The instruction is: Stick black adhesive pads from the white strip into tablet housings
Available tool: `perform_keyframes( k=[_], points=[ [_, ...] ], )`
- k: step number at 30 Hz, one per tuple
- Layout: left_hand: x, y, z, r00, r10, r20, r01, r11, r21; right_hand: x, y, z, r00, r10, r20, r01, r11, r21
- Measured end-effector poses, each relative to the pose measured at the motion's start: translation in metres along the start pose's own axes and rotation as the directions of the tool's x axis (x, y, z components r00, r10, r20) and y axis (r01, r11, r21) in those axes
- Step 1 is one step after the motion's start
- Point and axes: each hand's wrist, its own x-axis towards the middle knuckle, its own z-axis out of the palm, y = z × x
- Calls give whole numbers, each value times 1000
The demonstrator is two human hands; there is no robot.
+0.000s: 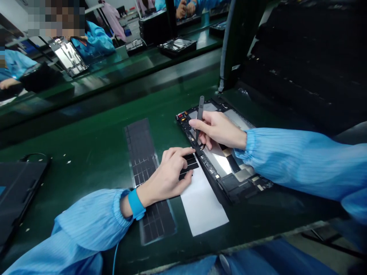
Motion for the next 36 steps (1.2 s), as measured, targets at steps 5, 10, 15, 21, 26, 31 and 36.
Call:
perform_keyframes(
  k=[5,10,15,21,26,31,36],
  points=[
    [1,0,0,994,58,95,-62,997,44,-1,-1,0,1000,21,-18,-21,1000,-13],
    [1,0,-1,989,57,139,-67,996,64,-2,-4,2,997,62,-41,-64,997,-39],
    [2,3,-1,987,7,159,-19,997,73,-6,-9,4,996,58,-71,-63,995,-73],
    [-1,6,2,989,60,137,-86,978,192,-3,-4,5,998,-22,-53,18,997,-75],
    [-2,8,4,992,40,117,-72,957,281,1,-1,5,999,-49,-20,47,996,-81],
    [-1,10,5,989,10,145,-63,927,369,2,0,5,999,-40,-9,39,997,-59],
    [5,10,8,987,-21,161,-55,889,456,5,2,6,999,-35,-37,40,990,137]
  ],
)
